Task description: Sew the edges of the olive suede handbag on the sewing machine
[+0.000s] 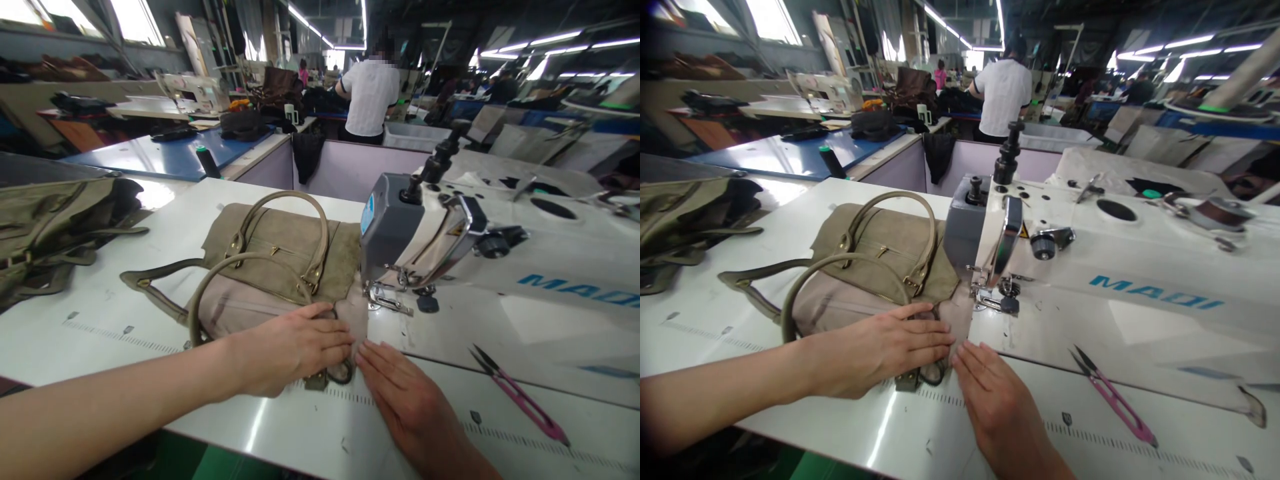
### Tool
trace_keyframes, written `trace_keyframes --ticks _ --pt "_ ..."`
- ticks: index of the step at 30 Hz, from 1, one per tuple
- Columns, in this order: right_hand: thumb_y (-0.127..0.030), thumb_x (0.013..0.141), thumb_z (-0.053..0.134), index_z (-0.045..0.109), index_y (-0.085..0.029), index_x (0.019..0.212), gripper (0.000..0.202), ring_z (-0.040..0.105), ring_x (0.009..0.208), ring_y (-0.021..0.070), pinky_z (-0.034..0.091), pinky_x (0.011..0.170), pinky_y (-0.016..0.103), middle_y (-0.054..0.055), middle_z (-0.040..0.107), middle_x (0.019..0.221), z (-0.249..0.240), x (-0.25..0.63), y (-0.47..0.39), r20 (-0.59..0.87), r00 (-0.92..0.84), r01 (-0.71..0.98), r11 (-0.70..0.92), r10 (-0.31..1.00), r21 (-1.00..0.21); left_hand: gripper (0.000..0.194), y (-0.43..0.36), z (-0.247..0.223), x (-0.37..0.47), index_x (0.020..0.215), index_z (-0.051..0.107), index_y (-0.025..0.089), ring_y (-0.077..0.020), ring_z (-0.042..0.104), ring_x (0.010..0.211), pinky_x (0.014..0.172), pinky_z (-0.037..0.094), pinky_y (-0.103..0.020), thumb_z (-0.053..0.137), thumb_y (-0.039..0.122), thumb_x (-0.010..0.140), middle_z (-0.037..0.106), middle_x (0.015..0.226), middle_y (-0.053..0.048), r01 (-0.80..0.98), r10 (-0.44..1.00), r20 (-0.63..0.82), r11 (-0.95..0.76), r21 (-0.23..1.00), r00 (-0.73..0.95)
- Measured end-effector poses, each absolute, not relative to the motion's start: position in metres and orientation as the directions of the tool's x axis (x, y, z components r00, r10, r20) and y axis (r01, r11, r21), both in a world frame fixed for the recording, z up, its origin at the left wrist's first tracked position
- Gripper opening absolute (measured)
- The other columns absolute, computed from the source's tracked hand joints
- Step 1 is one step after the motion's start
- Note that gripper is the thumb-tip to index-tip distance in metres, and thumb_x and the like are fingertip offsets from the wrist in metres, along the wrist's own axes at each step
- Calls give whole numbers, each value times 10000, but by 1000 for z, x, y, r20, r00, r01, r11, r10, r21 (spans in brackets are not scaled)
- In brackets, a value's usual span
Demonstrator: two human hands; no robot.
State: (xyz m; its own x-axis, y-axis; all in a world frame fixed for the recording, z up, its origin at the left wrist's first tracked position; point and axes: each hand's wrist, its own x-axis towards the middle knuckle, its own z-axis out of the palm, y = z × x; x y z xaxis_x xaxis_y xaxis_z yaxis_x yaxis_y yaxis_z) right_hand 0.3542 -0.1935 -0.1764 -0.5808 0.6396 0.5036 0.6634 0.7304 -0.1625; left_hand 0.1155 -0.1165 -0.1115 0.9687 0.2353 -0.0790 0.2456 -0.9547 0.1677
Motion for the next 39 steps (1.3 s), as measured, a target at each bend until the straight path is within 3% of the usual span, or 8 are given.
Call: trace_keyframes --ticks 2,10,15,21,30,39 --pt "-38 902 405 641 -75 1179 365 609 1143 224 535 977 401 136 656 1203 -176 356 -187 486 -597 664 733 639 -149 555 -111 -113 117 1375 453 115 -227 430 1323 1182 129 -416 575 152 835 473 1434 -94 224 218 -54 -962 155 974" --pt "-40 924 406 586 -66 1240 364 565 1174 235 454 1055 512 135 637 1227 -180 365 -163 432 -598 672 716 675 -188 395 -88 -135 125 1305 520 125 -221 525 1176 1109 157 -430 446 129 917 593 1308 -76 202 213 116 -974 103 970" --pt "-90 938 427 528 -62 1315 391 484 1229 251 372 1109 531 133 578 1307 -186 365 -157 401 -541 732 648 739 -207 367 -73 -139 130 1279 540 142 -219 539 1134 1072 195 -437 426 133 931 605 1294 -67 226 233 135 -972 69 963" --pt "-145 941 417 437 -36 1395 467 380 1311 269 392 1105 497 133 483 1398 -185 361 -160 350 -485 789 573 801 -220 363 -51 -146 136 1247 564 154 -230 559 1103 1009 248 -435 478 137 896 605 1295 -58 254 257 166 -966 42 952" --pt "-142 938 429 491 -28 1345 428 419 1276 281 409 1091 495 151 518 1351 -189 361 -161 398 -465 782 577 791 -235 435 -31 -149 145 1207 580 153 -232 572 1081 1019 265 -427 520 89 781 662 1182 -81 346 360 204 -933 101 910" --pt "-119 935 417 552 -12 1268 375 478 1218 288 458 1042 511 177 570 1283 -187 357 -162 450 -469 790 589 760 -171 425 -40 -157 137 1154 598 154 -231 560 1115 1055 237 -420 520 90 741 667 1152 -74 417 450 292 -893 171 844"
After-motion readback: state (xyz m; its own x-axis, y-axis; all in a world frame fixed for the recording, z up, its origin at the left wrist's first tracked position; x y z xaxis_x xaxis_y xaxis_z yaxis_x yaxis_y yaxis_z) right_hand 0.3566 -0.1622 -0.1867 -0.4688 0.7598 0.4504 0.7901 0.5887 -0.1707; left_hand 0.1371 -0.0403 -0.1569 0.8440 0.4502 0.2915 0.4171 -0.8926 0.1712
